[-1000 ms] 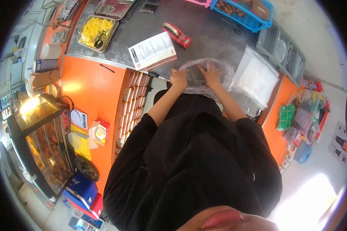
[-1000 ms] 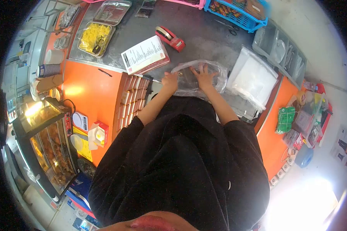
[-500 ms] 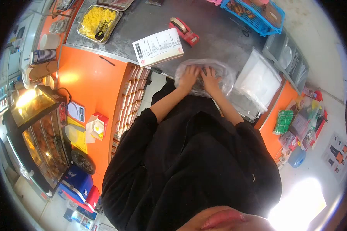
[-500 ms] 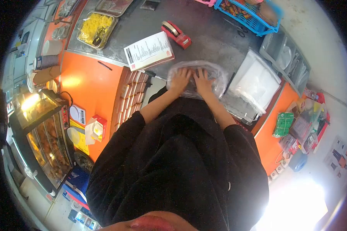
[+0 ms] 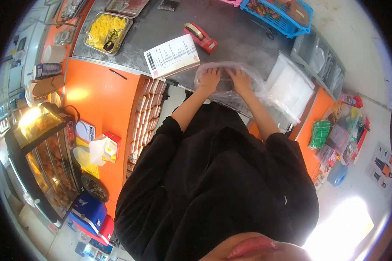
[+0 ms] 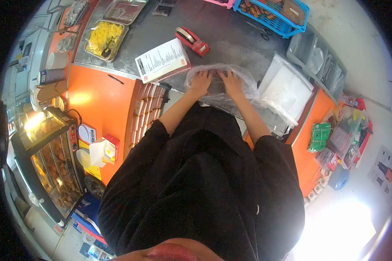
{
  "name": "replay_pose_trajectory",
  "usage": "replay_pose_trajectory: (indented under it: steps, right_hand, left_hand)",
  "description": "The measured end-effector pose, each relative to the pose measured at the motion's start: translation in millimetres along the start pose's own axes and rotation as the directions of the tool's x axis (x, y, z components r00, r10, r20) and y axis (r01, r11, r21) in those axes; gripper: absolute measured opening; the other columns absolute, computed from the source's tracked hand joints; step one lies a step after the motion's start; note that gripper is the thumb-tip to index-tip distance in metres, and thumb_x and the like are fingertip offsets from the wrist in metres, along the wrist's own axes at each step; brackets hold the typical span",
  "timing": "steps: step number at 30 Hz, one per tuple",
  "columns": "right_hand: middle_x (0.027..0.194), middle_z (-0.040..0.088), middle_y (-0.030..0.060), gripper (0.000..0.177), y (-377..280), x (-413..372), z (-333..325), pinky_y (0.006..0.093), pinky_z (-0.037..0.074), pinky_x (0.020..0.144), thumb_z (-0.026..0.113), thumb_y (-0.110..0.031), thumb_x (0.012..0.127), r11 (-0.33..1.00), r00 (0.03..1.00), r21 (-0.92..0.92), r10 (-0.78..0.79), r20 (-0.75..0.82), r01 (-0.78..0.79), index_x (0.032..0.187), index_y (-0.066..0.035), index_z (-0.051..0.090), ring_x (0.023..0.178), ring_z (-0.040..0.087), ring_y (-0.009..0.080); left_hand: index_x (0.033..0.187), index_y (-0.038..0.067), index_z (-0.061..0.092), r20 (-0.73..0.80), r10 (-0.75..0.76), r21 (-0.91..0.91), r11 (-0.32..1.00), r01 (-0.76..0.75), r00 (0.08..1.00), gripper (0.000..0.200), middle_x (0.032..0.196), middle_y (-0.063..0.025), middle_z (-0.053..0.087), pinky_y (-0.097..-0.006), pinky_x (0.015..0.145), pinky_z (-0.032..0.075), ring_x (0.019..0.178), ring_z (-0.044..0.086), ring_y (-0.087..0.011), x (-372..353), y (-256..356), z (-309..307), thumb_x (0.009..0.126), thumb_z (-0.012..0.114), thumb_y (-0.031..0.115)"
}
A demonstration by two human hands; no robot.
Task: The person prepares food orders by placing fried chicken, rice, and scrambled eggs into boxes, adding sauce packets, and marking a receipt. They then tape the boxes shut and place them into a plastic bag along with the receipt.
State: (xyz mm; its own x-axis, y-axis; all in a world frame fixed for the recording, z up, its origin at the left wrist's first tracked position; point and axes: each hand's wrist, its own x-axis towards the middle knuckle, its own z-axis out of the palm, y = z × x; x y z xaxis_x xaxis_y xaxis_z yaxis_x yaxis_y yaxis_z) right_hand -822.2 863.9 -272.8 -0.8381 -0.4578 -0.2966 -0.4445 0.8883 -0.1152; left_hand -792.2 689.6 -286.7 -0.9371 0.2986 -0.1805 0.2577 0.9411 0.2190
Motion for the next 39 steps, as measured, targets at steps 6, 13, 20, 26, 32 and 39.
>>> replay_pose_trajectory:
  steps: [6, 13, 20, 26, 32, 39]
  right_hand:
    - [0.135, 0.039, 0.0133, 0.08, 0.8, 6.3, 6.2, 0.0548, 0.047, 0.09, 0.075, -0.013, 0.07, 1.0, 1.0, -0.022, -0.021, -0.002, 0.021, 0.139, -0.029, 0.037, 0.124, 0.044, 0.0367]
    - [0.101, 0.062, 0.0196, 0.027, -43.3, 9.0, -121.5, 0.0435, 0.046, 0.081, 0.048, -0.027, 0.094, 0.698, 0.996, 0.715, -0.039, 0.083, -0.032, 0.106, -0.008, 0.063, 0.098, 0.058, 0.0379]
    - [0.115, 0.06, 0.0116, 0.062, -88.4, 180.8, -35.8, 0.0425, 0.045, 0.09, 0.038, -0.059, 0.095, -0.102, 0.897, 0.895, 0.051, 0.44, -0.433, 0.128, -0.009, 0.052, 0.107, 0.057, 0.0251]
    - [0.134, 0.051, 0.0163, 0.081, -110.8, 183.1, -73.5, 0.0702, 0.03, 0.09, 0.034, -0.074, 0.085, -0.075, 0.712, 0.708, -0.094, 0.696, -0.702, 0.138, -0.014, 0.045, 0.121, 0.044, 0.044]
    - [0.125, 0.058, 0.0175, 0.078, -115.2, 197.0, -42.6, 0.0757, 0.03, 0.081, 0.034, -0.074, 0.084, -0.068, 0.684, 0.691, -0.239, 0.689, -0.72, 0.132, -0.014, 0.052, 0.109, 0.05, 0.0512]
    - [0.111, 0.064, 0.0142, 0.063, -115.8, 188.2, -68.6, 0.0554, 0.043, 0.077, 0.037, -0.064, 0.089, -0.019, 0.679, 0.695, -0.229, 0.697, -0.719, 0.117, -0.012, 0.06, 0.095, 0.06, 0.0368]
  left_hand:
    - [0.137, 0.002, 0.037, -0.038, 0.012, 0.028, 1.0, -0.011, 0.999, 0.098, 0.132, -0.0151, 0.043, -0.0411, 0.095, 0.045, 0.124, 0.044, -0.0325, 2.4, 0.9, 2.0, 0.053, 0.085, 0.019]
    - [0.11, -0.005, 0.059, -0.278, -0.171, -0.73, 0.677, -0.093, 0.945, 0.036, 0.085, -0.0195, 0.066, -0.0359, 0.081, 0.05, 0.088, 0.066, -0.0303, -93.2, -6.1, -151.9, 0.079, 0.068, 0.011]
    - [0.126, 0.008, 0.05, 0.15, -0.892, -0.984, -0.176, -0.022, 0.426, 0.068, 0.12, -0.0147, 0.054, -0.0561, 0.082, 0.044, 0.102, 0.055, -0.0271, -108.8, -179.4, -109.8, 0.087, 0.046, 0.064]
    - [0.138, 0.016, 0.045, 0.626, -0.317, -0.703, -0.625, 0.34, 0.712, 0.096, 0.143, -0.0196, 0.041, -0.0772, 0.087, 0.028, 0.127, 0.039, -0.0447, -58.8, -210.6, -72.0, 0.075, 0.031, 0.087]
    - [0.132, 0.005, 0.049, 0.369, -0.391, -0.785, -0.616, 0.058, 0.843, 0.085, 0.125, -0.0148, 0.058, -0.0464, 0.088, 0.052, 0.109, 0.061, -0.032, -42.0, -220.3, -23.4, 0.088, 0.024, 0.074]
    - [0.132, 0.004, 0.048, 0.405, -0.333, -0.663, -0.748, 0.023, 0.851, 0.077, 0.126, -0.0136, 0.058, -0.0444, 0.091, 0.052, 0.111, 0.06, -0.0306, -41.0, -227.4, -15.6, 0.093, 0.022, 0.065]
